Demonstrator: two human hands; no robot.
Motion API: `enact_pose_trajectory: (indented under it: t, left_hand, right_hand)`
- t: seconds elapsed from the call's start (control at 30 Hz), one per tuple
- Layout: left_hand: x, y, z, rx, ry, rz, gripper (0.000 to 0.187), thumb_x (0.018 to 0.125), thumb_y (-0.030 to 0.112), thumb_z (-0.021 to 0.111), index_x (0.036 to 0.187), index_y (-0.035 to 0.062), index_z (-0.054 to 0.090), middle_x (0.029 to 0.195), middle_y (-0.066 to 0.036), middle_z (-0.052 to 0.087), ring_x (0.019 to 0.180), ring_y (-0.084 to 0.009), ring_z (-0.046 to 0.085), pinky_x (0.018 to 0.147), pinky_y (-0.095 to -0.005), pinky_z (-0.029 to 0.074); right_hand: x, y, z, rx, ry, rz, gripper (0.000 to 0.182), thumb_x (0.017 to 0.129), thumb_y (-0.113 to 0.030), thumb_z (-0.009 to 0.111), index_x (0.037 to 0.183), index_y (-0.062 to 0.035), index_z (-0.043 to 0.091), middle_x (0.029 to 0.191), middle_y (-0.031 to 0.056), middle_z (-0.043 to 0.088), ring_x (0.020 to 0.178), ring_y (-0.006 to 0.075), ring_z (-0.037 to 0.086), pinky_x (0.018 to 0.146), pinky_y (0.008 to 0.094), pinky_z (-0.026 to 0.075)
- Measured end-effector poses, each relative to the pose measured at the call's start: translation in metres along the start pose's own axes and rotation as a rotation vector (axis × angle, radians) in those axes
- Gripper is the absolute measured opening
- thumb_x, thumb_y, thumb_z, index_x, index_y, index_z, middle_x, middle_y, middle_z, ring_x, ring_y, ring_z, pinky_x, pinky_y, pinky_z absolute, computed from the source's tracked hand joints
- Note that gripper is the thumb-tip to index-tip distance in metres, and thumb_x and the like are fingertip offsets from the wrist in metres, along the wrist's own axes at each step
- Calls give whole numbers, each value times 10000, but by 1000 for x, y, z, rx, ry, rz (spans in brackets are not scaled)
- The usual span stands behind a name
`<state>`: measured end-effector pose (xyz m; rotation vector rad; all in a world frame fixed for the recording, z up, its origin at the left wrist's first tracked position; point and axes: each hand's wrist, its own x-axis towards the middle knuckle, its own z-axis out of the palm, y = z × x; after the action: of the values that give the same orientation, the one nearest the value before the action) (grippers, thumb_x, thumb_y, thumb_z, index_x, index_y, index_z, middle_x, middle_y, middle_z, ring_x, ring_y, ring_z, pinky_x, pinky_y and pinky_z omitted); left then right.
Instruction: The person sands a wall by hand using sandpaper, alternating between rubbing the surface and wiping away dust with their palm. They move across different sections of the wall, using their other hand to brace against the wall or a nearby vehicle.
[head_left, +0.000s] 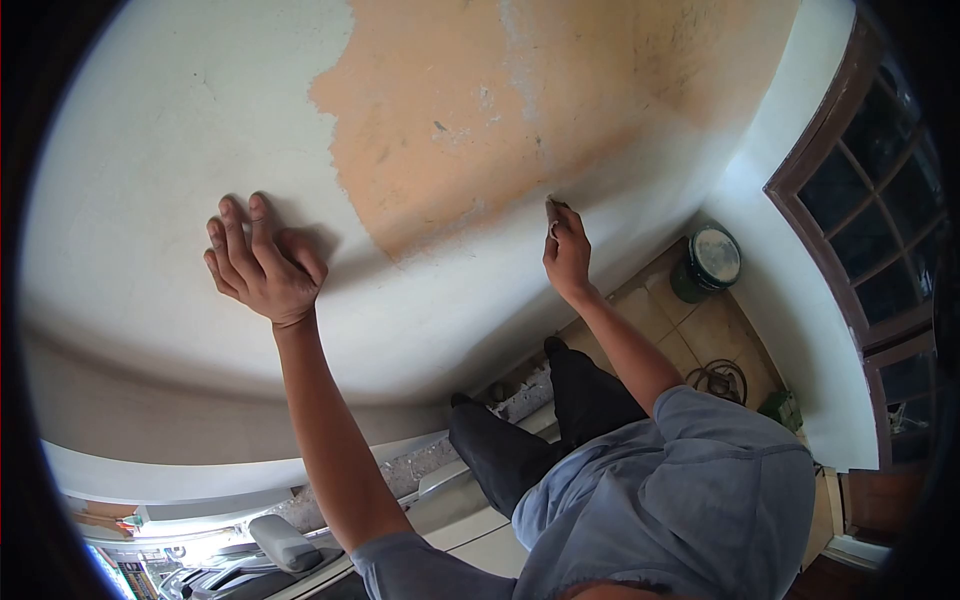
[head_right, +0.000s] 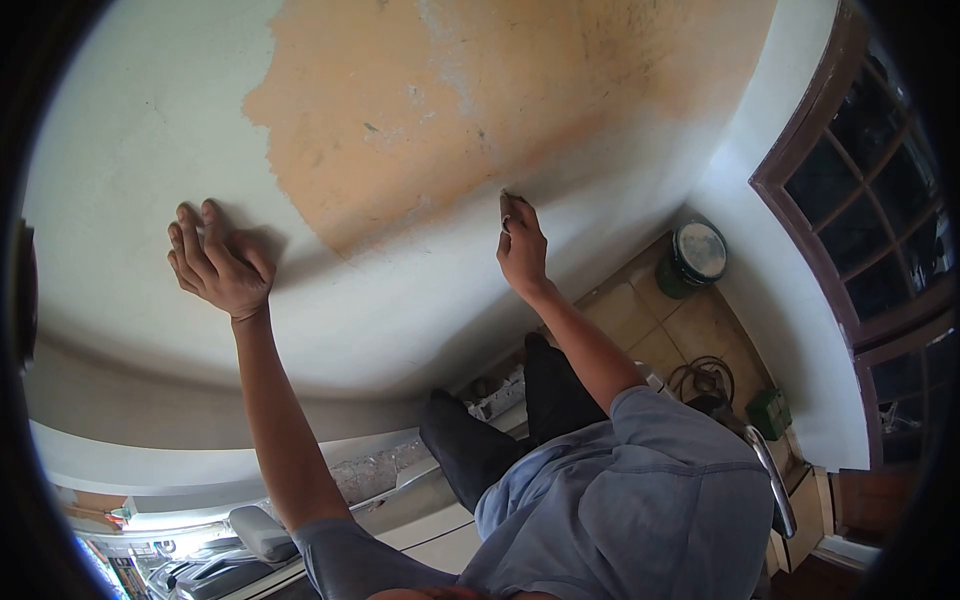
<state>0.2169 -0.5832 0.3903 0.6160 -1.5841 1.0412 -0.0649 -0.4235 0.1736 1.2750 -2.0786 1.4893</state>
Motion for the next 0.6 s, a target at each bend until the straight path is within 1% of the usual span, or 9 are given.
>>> enact_pose_trajectory:
  t: [0.13,0.2,0.23,0.3,0.33,0.4,0.6]
  left_hand:
    - [-1,-1,0,1,1,4,429,815,150,481,1205,73,641,1351,-130,554,1344,-257,414,1152,-393,192]
    - [-1,-1,0,1,0,3,429,814,149,480,1204,73,641,1352,-130,553,1345,-257,413,1152,-392,192]
    - [-1,0,0,-1,2,0,429,814,149,479,1204,72,642,1352,-130,553,1346,-257,412,1152,-392,192]
    - [-1,-1,0,9,0,11,435,829,162,472,1228,79,625,1356,-126,547,1333,-259,421,1139,-393,205]
    - [-1,-1,0,21,1,21,442,843,174,465,1251,86,609,1359,-122,541,1321,-261,430,1125,-394,218]
    - [-1,-2,1,18,4,21,444,840,171,466,1252,85,608,1360,-121,541,1323,-260,428,1126,-394,218]
    - [-1,-3,2,11,7,23,453,831,167,471,1255,84,605,1372,-120,531,1329,-256,424,1126,-394,216]
  right_hand:
    - [-2,5,3,7,-7,14,385,799,110,534,1163,17,614,1273,141,537,1162,329,556,917,392,509]
    - [-1,8,4,13,62,49,391,805,104,531,1178,17,608,1258,152,547,1149,336,561,935,391,492]
    - [0,10,5,14,60,51,391,805,104,531,1178,17,608,1258,152,547,1149,336,561,935,391,492]
    - [2,15,5,54,112,150,395,810,95,531,1191,20,601,1235,168,558,1132,343,567,950,389,478]
    - [2,17,4,55,112,150,395,810,95,531,1191,20,601,1235,168,558,1132,343,567,950,389,478]
    - [3,19,4,46,97,160,409,814,91,524,1211,22,591,1217,180,565,1125,347,569,947,386,481]
    - [1,15,3,65,93,135,430,800,115,518,1212,18,593,1229,171,559,1138,340,565,946,382,484]
